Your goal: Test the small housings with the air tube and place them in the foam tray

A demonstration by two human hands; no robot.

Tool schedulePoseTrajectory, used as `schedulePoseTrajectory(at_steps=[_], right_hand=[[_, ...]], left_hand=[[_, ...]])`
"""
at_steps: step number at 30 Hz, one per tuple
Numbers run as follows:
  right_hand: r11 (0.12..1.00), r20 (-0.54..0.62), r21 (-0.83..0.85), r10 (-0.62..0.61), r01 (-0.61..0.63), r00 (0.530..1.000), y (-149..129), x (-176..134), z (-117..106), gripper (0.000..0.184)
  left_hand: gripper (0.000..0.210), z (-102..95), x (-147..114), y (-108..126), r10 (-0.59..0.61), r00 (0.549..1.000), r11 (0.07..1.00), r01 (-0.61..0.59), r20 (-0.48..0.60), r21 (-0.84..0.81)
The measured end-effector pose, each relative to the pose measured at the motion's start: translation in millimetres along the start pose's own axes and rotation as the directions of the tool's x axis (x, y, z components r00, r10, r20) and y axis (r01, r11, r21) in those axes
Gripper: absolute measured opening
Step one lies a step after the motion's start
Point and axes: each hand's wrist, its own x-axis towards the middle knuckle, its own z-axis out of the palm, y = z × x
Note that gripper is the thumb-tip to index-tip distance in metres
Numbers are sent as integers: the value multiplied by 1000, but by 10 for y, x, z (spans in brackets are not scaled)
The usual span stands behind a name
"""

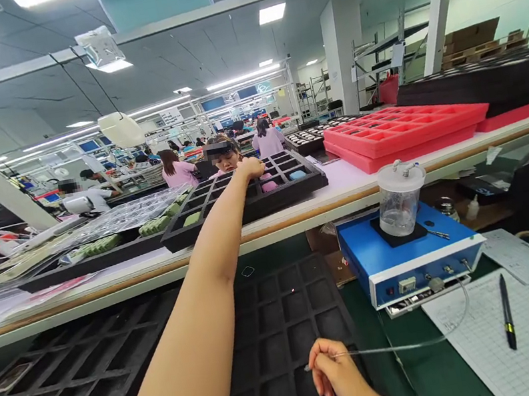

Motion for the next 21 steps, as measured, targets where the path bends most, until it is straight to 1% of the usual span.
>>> schedulePoseTrajectory(at_steps=[2, 3, 5, 6, 8, 9, 10, 11, 12, 14, 16, 17, 18, 19, 21], right_hand=[[1000, 4, -5, -9, 9, 1000, -20, -6, -6, 18], [1000, 2, -8, -18, 18, 1000, -30, -11, -8, 18], [999, -10, -12, -37, 37, 999, -48, -26, -12, 17], [999, -17, -14, -47, 47, 999, -57, -34, -14, 18], [998, -20, -18, -59, 59, 998, -73, -52, -21, 18], [998, -16, -21, -61, 61, 998, -81, -63, -26, 19], [998, -13, -24, -64, 63, 998, -90, -76, -31, 18], [998, -11, -28, -64, 64, 998, -99, -90, -36, 18], [997, -13, -31, -66, 66, 998, -109, -105, -42, 17], [997, -17, -43, -65, 64, 998, -129, -135, -54, 16], [995, -22, -68, -71, 69, 997, -145, -159, -67, 16], [995, -15, -79, -69, 68, 998, -150, -168, -73, 16], [994, -10, -82, -74, 73, 997, -154, -177, -77, 16], [993, -1, -88, -77, 77, 997, -158, -187, -81, 16], [990, 12, -112, -85, 86, 996, -166, -209, -81, 15]], left_hand=[[33, -151, -135, 47, 35, 997, 999, -35, -69, 1], [32, -248, -246, 44, 59, 992, 998, -60, -110, -1], [32, -468, -576, -28, 98, 975, 995, -101, -198, -2], [33, -584, -795, -98, 119, 962, 992, -123, -245, 1], [35, -813, -1319, -302, 172, 928, 984, -177, -330, 16], [34, -922, -1606, -428, 232, 903, 971, -238, -362, 28], [32, -1025, -1895, -564, 272, 890, 960, -276, -367, 44], [31, -1121, -2174, -706, 278, 891, 960, -274, -359, 64], [31, -1211, -2431, -851, 257, 903, 966, -245, -345, 79], [35, -1364, -2852, -1142, 132, 948, 990, -113, -289, 83], [38, -1470, -3131, -1436, -42, 978, 995, 60, -203, 83], [37, -1497, -3224, -1586, -136, 981, 983, 151, -142, 104], [34, -1503, -3296, -1738, -226, 971, 962, 235, -77, 139], [28, -1489, -3355, -1891, -309, 951, 934, 307, -18, 184], [14, -1409, -3461, -2193, -443, 893, 874, 411, 75, 260]])
